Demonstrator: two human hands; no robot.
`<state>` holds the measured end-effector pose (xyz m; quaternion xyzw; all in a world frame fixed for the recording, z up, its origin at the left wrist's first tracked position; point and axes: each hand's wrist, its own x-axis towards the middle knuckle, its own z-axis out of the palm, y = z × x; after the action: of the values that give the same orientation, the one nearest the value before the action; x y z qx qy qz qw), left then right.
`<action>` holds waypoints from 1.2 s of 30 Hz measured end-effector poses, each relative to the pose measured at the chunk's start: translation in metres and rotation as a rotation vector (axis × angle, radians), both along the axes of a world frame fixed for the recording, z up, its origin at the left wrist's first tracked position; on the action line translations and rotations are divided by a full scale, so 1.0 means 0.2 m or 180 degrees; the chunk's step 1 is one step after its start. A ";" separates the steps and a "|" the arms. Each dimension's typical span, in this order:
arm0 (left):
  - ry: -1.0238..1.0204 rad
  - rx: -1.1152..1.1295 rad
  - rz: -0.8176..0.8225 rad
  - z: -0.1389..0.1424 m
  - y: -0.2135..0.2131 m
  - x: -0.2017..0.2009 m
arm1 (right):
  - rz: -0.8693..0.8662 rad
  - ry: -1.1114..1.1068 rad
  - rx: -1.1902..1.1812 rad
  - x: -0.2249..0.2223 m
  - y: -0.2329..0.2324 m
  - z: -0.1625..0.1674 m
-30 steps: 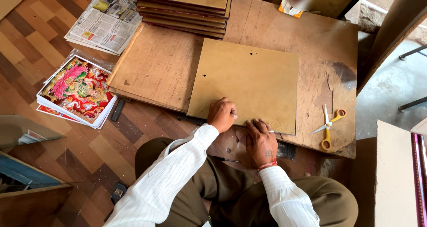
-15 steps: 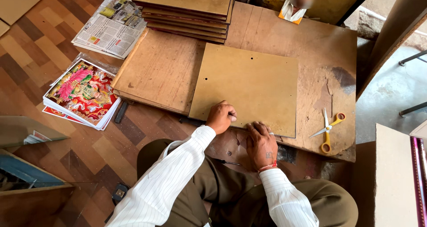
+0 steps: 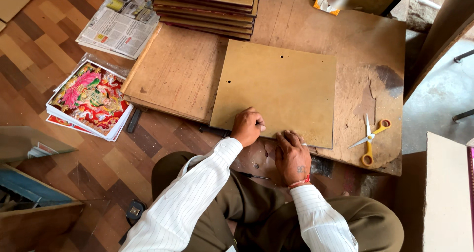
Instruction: The person sits on the floor at a low workbench and uses a hand tool to work repeatedly along the edges of a square board, repositioning it to reach each side. Near the end they pick up scissors and trim along the board's edge, with stacks of boards and framed prints around the bench.
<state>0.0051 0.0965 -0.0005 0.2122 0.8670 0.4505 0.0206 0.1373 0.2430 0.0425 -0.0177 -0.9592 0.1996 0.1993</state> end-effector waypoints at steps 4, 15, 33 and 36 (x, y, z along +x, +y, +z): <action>-0.0106 0.0059 -0.0075 0.00 -0.01 -0.01 | -0.0032 0.0040 -0.0047 0.00 0.00 0.00; 0.0012 0.0027 0.0004 0.02 0.00 0.01 | -0.0011 0.0016 -0.0005 0.00 0.00 -0.01; -0.0068 0.0058 -0.0175 0.05 -0.06 0.06 | -0.0001 0.0094 -0.0112 0.07 -0.02 0.01; -0.0109 0.0052 -0.0197 0.05 -0.06 0.05 | -0.0052 0.0057 -0.0100 0.05 -0.02 0.00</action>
<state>0.0146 0.0850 0.0103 0.2313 0.8558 0.4602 0.0476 0.1474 0.2392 0.0423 -0.0269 -0.9540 0.2131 0.2092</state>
